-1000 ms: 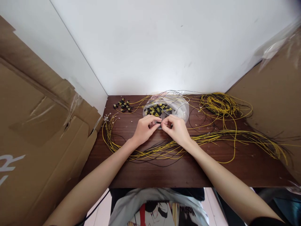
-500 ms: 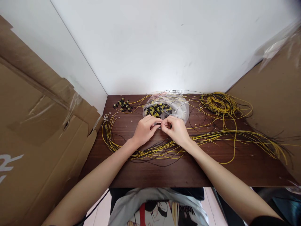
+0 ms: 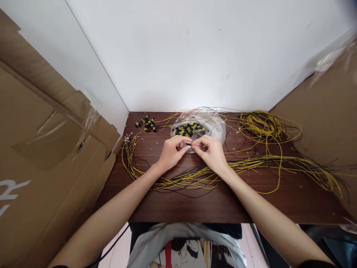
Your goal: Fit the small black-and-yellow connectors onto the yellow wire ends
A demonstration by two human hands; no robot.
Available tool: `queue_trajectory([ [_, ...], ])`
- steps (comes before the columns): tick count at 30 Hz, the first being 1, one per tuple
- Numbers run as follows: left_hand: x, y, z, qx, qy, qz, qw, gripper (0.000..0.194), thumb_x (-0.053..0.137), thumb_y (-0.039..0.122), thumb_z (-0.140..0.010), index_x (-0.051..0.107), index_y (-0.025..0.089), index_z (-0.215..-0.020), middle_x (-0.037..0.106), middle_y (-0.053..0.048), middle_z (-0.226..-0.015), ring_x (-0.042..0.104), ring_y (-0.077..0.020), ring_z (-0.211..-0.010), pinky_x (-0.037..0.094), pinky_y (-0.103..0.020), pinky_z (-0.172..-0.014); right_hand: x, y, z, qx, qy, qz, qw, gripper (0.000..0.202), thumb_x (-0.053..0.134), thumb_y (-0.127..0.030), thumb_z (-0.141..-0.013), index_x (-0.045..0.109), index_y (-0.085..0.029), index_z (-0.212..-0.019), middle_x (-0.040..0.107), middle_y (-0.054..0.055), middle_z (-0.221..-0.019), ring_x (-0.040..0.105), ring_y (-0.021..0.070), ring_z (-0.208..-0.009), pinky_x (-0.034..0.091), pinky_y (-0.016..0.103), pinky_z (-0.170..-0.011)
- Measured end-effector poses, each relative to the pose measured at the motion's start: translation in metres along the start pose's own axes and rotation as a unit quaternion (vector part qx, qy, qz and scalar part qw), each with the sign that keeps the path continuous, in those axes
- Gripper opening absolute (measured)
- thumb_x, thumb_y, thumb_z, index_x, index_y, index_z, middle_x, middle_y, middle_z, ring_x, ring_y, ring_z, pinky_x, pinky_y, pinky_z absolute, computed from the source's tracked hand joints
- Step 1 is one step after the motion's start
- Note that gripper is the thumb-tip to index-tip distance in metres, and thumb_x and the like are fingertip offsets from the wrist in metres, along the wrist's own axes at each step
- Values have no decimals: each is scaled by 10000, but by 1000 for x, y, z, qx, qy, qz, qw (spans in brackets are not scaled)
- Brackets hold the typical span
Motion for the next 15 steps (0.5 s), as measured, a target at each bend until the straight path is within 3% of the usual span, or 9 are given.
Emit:
queue_trajectory([
  [15,-1,1,-1,-7,-5,2,1000,127,624,178,-773,676,156,-886,586,6,-656,456,-100,-560,384,-222,-571,-1,-5,1,-13,-20,-16,1000,155,535,-117,-797,677,-163,-840,640,46,-797,575,140,-703,423,242,-566],
])
Point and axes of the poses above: each hand's wrist, its own z-axis away from the middle knuckle, its own x-axis out of the palm, y = z × x, the point moved 3 cm from there along -z, towards the middle knuckle
